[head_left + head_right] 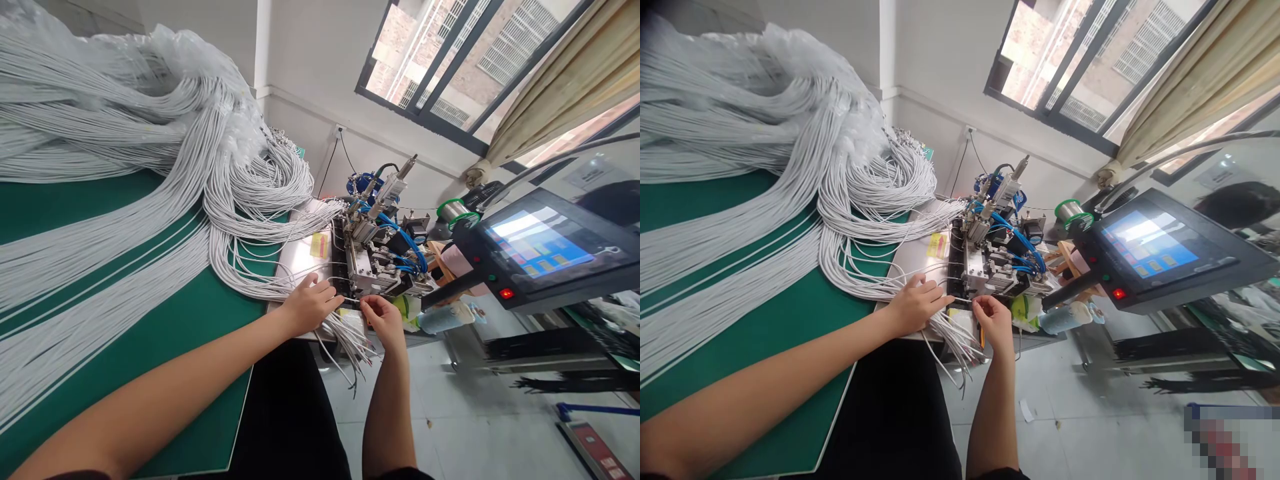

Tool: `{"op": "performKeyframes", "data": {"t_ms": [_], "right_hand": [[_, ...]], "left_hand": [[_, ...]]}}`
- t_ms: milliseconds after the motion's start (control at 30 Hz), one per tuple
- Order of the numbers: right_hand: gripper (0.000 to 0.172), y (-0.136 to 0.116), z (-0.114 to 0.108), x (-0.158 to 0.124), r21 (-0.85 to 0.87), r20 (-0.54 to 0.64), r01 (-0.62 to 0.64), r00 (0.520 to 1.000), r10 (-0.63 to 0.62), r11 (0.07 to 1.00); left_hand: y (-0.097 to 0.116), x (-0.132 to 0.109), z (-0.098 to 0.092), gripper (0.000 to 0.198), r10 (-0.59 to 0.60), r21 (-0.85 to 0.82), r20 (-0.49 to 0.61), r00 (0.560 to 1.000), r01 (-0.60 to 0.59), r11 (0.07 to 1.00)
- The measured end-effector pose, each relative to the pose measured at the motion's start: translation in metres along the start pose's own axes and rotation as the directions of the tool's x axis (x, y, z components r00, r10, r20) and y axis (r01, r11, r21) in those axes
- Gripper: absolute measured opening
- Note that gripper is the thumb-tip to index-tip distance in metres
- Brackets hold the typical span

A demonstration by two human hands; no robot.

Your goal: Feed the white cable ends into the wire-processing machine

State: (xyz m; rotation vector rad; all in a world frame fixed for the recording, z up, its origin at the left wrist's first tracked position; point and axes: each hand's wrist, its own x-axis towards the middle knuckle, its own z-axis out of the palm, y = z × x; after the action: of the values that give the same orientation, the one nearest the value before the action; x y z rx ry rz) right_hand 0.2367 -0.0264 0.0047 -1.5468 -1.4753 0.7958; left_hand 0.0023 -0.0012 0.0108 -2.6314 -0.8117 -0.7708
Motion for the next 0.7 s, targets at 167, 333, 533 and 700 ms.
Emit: {"op": "performKeyframes", "data": {"t_ms": [167, 333, 533, 700], "right_hand": [[0.028, -0.001, 0.0, 0.001, -0.195, 0.032, 0.136, 0.991, -0.132, 0.971], [0.026, 0.001, 0.001, 0.005, -0.208, 0.045, 0.176, 0.984, -0.17, 0.962], [0.027, 0.014, 0.006, 0.012, 0.013, 0.089, 0.077, 0.993, -0.078, 0.997], [0.03, 0.018, 0.016, 0.009, 0.256, 0.076, -0.097, 0.994, 0.08, 0.962]], "left_hand": [[0.0, 0.0, 0.001, 0.037, -0.022, -0.021, 0.052, 0.998, 0.023, 1.0], [0.0, 0.0, 0.001, 0.041, -0.053, -0.045, 0.108, 0.993, 0.058, 0.997], [-0.001, 0.002, 0.0, 0.045, -0.087, -0.058, 0.181, 0.98, 0.098, 0.993], [0.0, 0.003, -0.001, 0.044, -0.095, -0.058, 0.197, 0.976, 0.108, 0.992]]}}
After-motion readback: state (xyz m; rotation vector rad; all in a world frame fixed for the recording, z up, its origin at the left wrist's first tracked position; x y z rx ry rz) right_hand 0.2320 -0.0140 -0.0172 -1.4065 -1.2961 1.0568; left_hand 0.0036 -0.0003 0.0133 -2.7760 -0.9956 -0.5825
